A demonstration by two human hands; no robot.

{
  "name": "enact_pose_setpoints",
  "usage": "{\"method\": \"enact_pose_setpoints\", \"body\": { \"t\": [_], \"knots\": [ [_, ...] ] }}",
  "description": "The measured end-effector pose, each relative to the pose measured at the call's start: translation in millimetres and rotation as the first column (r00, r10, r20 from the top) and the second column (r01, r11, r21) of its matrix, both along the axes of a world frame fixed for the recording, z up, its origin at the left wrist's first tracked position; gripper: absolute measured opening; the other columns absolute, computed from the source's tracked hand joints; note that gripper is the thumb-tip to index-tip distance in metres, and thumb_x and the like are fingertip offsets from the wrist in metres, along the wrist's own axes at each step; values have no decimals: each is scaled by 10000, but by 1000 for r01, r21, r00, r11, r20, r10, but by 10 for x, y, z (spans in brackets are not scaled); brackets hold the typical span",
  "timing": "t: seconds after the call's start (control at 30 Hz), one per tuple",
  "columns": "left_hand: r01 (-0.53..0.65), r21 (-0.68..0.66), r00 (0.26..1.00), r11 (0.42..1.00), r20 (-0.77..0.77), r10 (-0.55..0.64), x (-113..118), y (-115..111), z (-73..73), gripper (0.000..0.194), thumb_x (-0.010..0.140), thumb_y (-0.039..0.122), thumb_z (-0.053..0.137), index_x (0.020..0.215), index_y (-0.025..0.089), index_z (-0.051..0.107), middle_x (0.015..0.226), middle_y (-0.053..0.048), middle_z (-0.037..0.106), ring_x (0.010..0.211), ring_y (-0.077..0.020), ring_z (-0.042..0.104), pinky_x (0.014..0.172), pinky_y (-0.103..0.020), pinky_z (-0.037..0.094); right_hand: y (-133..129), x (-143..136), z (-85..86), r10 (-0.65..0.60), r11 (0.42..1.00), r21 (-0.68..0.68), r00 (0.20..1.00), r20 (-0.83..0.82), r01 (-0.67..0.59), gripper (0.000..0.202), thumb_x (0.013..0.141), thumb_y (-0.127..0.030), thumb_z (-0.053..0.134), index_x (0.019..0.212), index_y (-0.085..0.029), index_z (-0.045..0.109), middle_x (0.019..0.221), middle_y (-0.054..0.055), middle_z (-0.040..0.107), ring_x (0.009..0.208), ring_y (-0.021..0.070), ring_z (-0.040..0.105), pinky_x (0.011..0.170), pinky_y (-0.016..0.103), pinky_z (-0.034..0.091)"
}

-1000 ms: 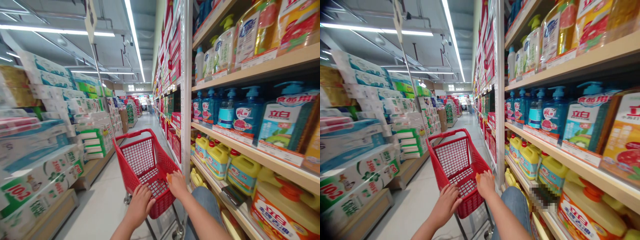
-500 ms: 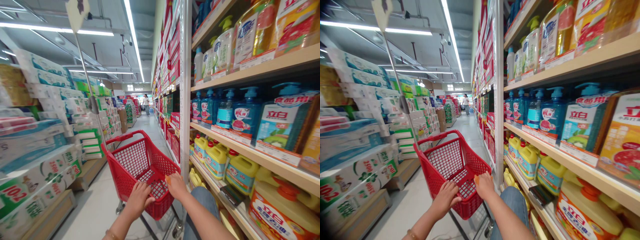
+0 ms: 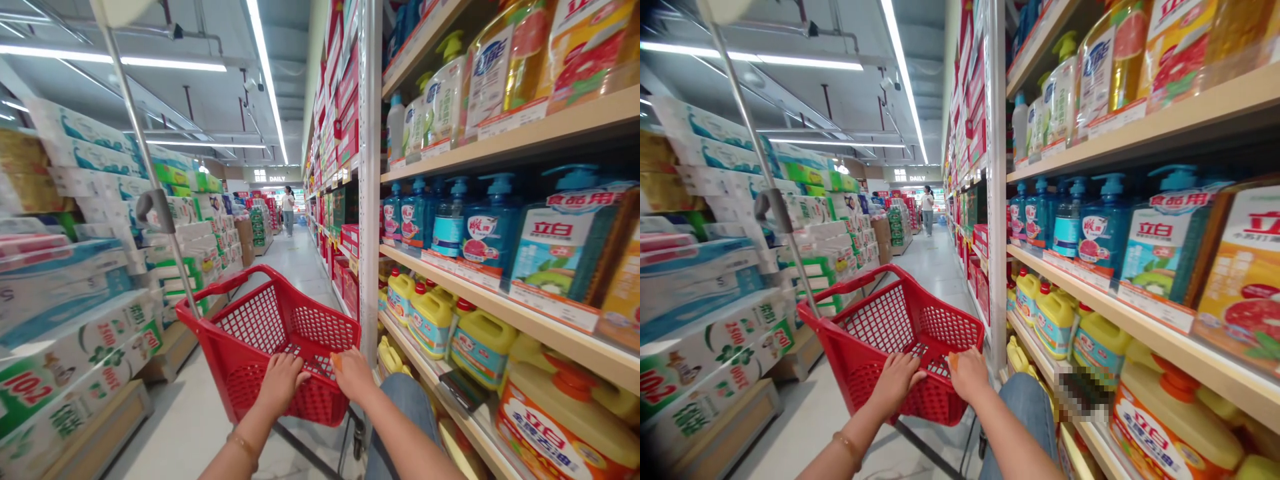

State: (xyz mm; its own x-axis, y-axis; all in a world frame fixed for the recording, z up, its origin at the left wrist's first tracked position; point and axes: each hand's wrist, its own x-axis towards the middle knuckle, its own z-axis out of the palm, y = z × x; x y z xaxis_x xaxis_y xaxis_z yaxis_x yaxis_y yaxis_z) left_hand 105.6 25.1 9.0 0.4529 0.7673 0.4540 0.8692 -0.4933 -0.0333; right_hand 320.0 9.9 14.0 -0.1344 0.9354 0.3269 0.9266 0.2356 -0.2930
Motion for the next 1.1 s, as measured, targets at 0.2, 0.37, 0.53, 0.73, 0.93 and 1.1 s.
{"method": "enact_pose_setpoints", "body": {
  "t": [0.2,0.37,0.53,0.73,0.93,1.1],
  "knots": [
    [-32,-8,999,999,24,32,181,-1,-8,373,941,511,387,906,214,610,933,-49,641,915,-214,538,849,-363,331,-197,-151,-132,-71,995,67,996,-52,74,305,931,-282,440,1112,-150,649,1072,120,687,1062,257,595,1056,390,314],
    [-179,20,984,984,-1,179,-223,35,183,439,939,549,355,888,210,630,919,-52,649,919,-215,522,898,-379,311,-71,123,-87,-88,994,67,996,-33,90,368,985,-305,327,971,-169,669,968,109,703,982,239,621,961,355,379],
    [-275,73,960,959,-28,278,-209,2,198,390,966,466,336,881,217,625,896,-53,652,921,-222,523,925,-406,291,54,-29,-35,-205,976,64,978,-31,206,248,916,-253,443,962,-137,658,963,132,696,988,257,613,1012,398,337],
    [-261,40,963,965,-59,263,-202,-107,293,411,973,450,318,868,204,630,877,-65,669,893,-235,550,862,-394,306,121,-120,-88,-106,984,140,993,-59,113,235,914,-241,442,1028,-171,635,1038,100,680,1038,237,585,1065,363,284],
    [-364,145,926,920,-52,374,-494,-260,439,428,966,458,320,860,199,643,863,-76,669,903,-254,540,912,-430,284,298,94,-7,-223,970,78,972,-70,228,286,951,-284,389,960,-151,642,977,121,683,1017,253,596,1019,391,321],
    [-411,114,905,905,-65,420,-308,-378,466,419,975,407,312,863,192,654,868,-83,684,912,-260,555,904,-436,284,202,-334,-28,-48,981,182,994,-99,65,244,881,-223,474,1060,-162,629,1081,106,660,1121,246,544,1115,391,212]
  ]
}}
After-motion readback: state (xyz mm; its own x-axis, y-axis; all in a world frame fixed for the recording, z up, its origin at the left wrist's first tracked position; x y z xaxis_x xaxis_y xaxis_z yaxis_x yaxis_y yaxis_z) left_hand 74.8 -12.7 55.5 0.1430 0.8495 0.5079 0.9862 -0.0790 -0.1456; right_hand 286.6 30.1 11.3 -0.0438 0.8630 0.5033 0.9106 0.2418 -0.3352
